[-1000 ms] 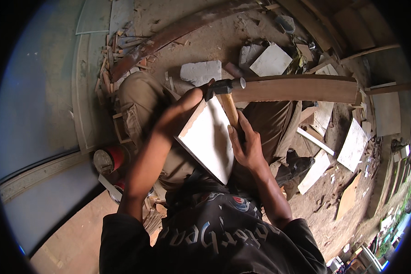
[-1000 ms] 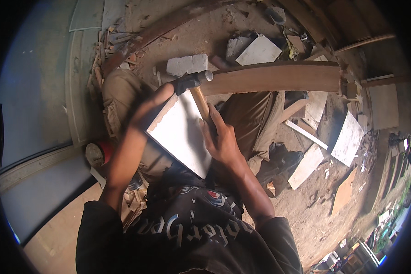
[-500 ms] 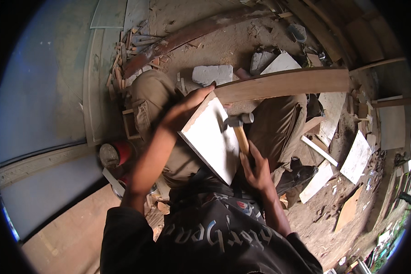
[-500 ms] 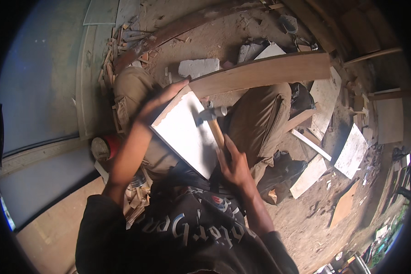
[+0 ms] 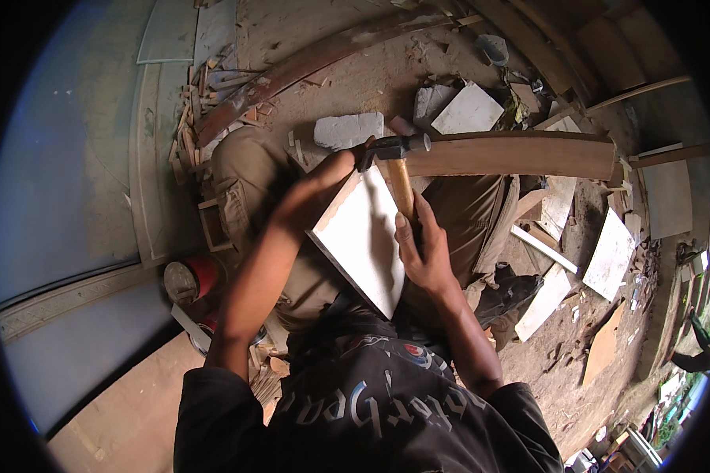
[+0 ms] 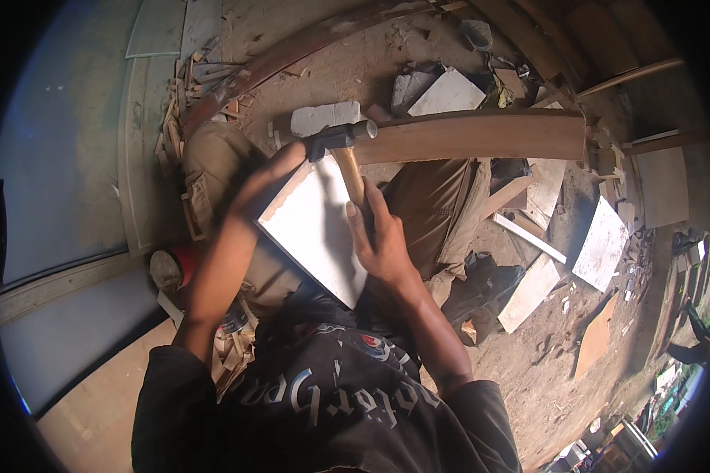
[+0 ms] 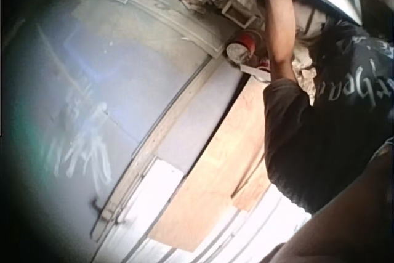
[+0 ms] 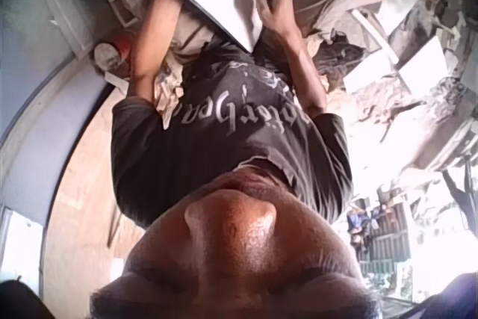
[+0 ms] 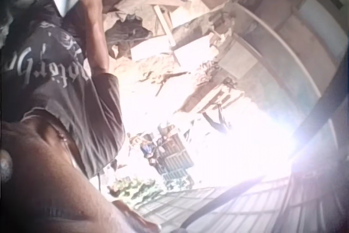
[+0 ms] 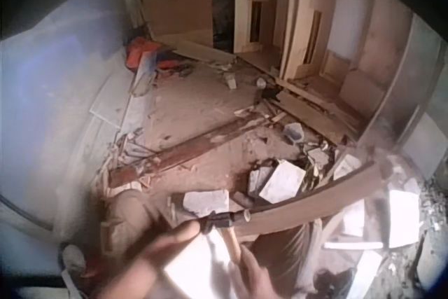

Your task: The person sits on the floor and uses a hammer to drive nails into a wooden plank resting on a concrete block. They repeatedly position the nail, strike it, and adjust the wood throughout the clip.

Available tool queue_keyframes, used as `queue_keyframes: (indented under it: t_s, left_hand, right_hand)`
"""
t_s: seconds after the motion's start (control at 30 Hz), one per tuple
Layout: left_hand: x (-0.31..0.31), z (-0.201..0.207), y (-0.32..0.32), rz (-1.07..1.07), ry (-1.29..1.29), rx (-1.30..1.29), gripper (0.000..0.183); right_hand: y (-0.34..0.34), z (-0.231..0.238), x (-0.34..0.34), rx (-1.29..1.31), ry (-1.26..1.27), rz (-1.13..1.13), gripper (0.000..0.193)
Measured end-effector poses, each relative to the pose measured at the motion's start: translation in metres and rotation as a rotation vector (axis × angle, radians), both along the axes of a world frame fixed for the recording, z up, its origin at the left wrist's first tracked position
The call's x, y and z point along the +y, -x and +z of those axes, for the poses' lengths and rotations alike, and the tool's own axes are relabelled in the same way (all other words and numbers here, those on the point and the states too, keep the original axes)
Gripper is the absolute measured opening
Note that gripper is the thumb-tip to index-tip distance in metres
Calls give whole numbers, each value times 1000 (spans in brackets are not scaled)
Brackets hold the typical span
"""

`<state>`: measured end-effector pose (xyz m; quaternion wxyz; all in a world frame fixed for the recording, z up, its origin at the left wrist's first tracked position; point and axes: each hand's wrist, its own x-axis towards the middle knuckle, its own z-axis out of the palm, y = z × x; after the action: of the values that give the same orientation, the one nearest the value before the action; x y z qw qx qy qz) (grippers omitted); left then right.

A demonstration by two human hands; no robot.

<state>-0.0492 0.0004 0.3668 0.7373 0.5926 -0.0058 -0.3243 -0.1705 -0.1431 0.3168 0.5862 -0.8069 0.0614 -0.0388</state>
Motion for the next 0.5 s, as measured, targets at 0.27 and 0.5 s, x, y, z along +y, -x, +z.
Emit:
queue_keyframes:
  t_s: [0.27, 0.5]
  left_hand:
    - [33, -87, -38, -192, 198, 528, 48]
    - [27, -80, -50, -279, 101, 328, 35]
  right_hand:
    - [52, 0, -13, 261, 25, 115, 46]
    - [4, 10, -4, 109, -15, 2, 47]
